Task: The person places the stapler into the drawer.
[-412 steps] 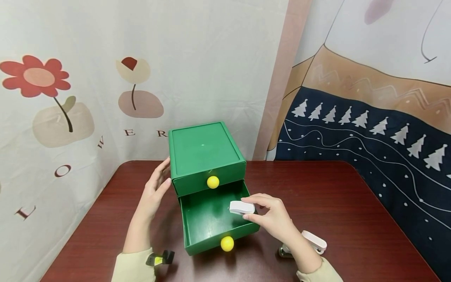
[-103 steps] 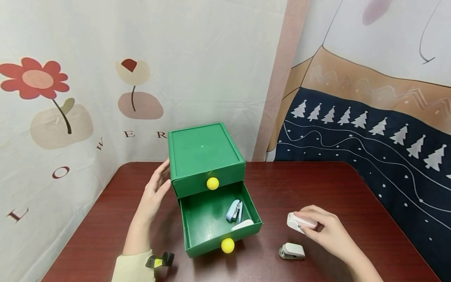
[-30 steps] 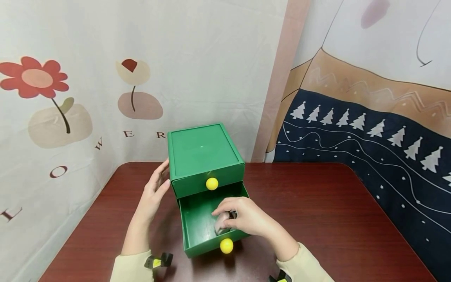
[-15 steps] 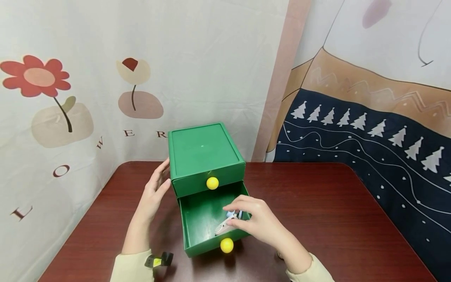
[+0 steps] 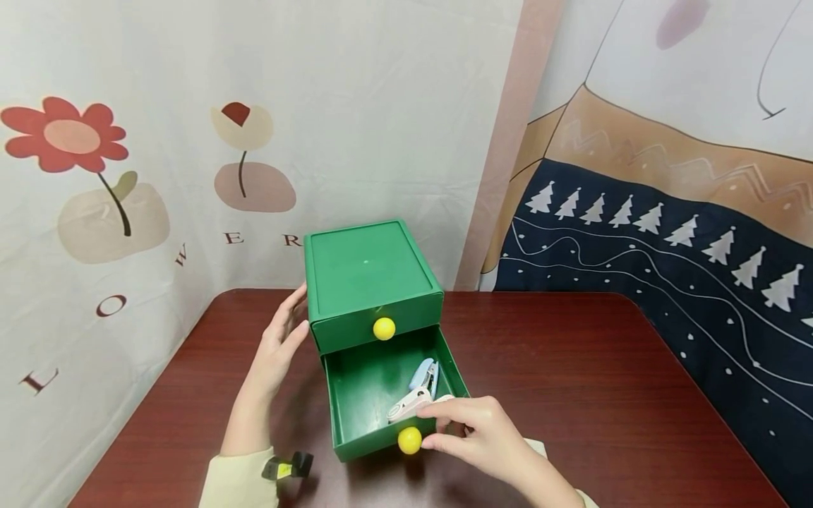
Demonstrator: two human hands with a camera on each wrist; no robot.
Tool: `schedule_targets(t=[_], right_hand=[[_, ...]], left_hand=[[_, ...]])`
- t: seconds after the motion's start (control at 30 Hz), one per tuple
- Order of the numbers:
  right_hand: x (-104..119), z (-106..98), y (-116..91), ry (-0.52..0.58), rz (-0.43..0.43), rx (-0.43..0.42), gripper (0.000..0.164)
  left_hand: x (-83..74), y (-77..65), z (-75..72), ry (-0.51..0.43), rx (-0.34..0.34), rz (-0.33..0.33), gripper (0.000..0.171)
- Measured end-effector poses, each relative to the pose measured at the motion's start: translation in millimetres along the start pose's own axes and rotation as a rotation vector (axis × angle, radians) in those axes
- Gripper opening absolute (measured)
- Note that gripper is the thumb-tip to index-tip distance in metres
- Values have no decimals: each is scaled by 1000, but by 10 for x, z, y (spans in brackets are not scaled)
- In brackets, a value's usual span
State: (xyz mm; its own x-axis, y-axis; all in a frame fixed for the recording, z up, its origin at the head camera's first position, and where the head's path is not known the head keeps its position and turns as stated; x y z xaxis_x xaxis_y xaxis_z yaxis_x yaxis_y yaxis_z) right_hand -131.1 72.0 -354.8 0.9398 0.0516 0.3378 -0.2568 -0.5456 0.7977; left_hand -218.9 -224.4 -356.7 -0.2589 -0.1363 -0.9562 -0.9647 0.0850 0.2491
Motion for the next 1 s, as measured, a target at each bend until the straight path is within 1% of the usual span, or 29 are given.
schedule_targets(t=[0.03, 0.17, 0.27, 0.47, 0.53, 0.67, 0.87, 1.0], right_hand=[[-7, 13, -28, 9, 14, 5, 34], [-40, 80, -134, 27, 19, 30, 35], [-80, 150, -202, 75, 41, 50, 36], [-170, 301, -325, 255, 202, 75, 37], [-181, 339, -347, 267, 210, 77, 38], [-200, 388, -371, 277, 214, 41, 39], [-239, 432, -384, 309, 248, -21, 31], [-236, 437, -346, 266, 229, -24, 29]], left_hand=[[0, 1, 1, -1, 1, 0, 52], [2, 3, 3, 1, 2, -4, 52], [0, 2, 5, -1, 4, -3, 52], [6, 2, 0, 2, -1, -2, 52], [7, 2, 0, 2, -2, -2, 52], [4, 5, 4, -3, 0, 1, 52], [5, 3, 5, 3, -2, -4, 52], [8, 3, 5, 2, -3, -3, 52]])
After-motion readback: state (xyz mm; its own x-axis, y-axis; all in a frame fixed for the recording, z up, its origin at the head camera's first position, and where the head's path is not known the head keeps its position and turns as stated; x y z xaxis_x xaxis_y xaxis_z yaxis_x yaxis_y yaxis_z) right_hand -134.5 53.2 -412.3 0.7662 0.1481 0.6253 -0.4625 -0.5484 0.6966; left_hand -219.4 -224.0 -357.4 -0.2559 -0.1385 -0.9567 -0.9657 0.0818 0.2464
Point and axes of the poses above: each hand's wrist, its own y-axis towards the middle knuckle, its own z-axis out of the palm, x = y × z, the point moved 6 cm from there along y, towards the middle knuckle, and after that the axes turned 13 degrees about -z, right-handed, at the moved point
